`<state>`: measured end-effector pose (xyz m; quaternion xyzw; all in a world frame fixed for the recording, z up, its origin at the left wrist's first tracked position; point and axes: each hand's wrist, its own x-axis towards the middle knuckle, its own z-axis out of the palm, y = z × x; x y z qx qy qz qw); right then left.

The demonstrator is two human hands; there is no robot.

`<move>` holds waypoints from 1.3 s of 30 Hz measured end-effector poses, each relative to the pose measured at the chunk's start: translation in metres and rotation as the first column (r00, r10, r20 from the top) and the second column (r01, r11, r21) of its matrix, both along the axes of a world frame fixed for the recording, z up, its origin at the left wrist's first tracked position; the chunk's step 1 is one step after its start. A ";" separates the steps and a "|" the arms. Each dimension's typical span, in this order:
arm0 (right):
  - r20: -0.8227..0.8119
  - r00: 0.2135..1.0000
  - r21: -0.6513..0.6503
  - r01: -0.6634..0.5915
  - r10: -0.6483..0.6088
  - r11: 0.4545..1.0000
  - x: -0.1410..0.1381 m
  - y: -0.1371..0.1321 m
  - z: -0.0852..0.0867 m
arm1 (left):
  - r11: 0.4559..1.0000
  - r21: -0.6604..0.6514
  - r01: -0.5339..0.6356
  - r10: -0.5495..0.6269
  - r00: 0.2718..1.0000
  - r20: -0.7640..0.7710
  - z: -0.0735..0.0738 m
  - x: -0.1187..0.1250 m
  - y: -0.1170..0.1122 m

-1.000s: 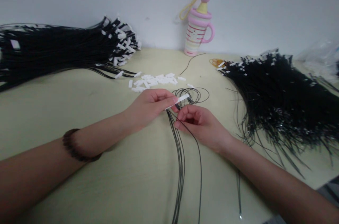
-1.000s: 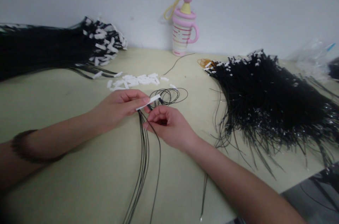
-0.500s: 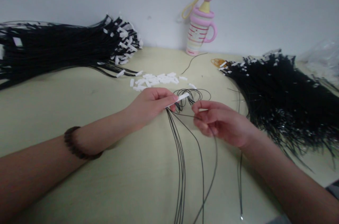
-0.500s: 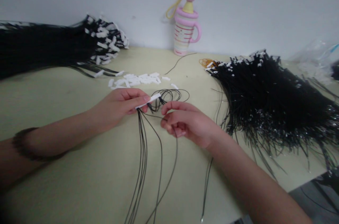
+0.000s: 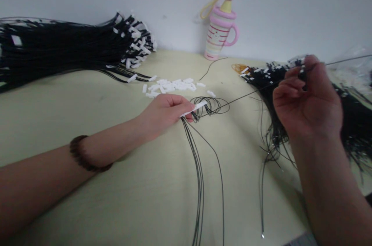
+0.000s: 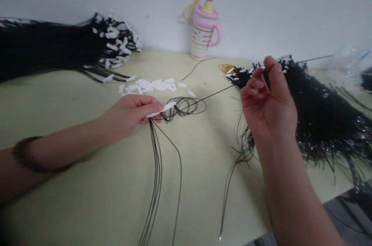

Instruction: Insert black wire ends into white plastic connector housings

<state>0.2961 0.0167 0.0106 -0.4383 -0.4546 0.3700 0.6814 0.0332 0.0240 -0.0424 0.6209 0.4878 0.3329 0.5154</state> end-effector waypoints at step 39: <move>0.854 0.511 0.059 -0.274 0.093 0.960 -0.085 -0.045 -0.054 | 0.995 -0.060 -0.078 0.087 0.984 0.158 0.001 0.000 0.004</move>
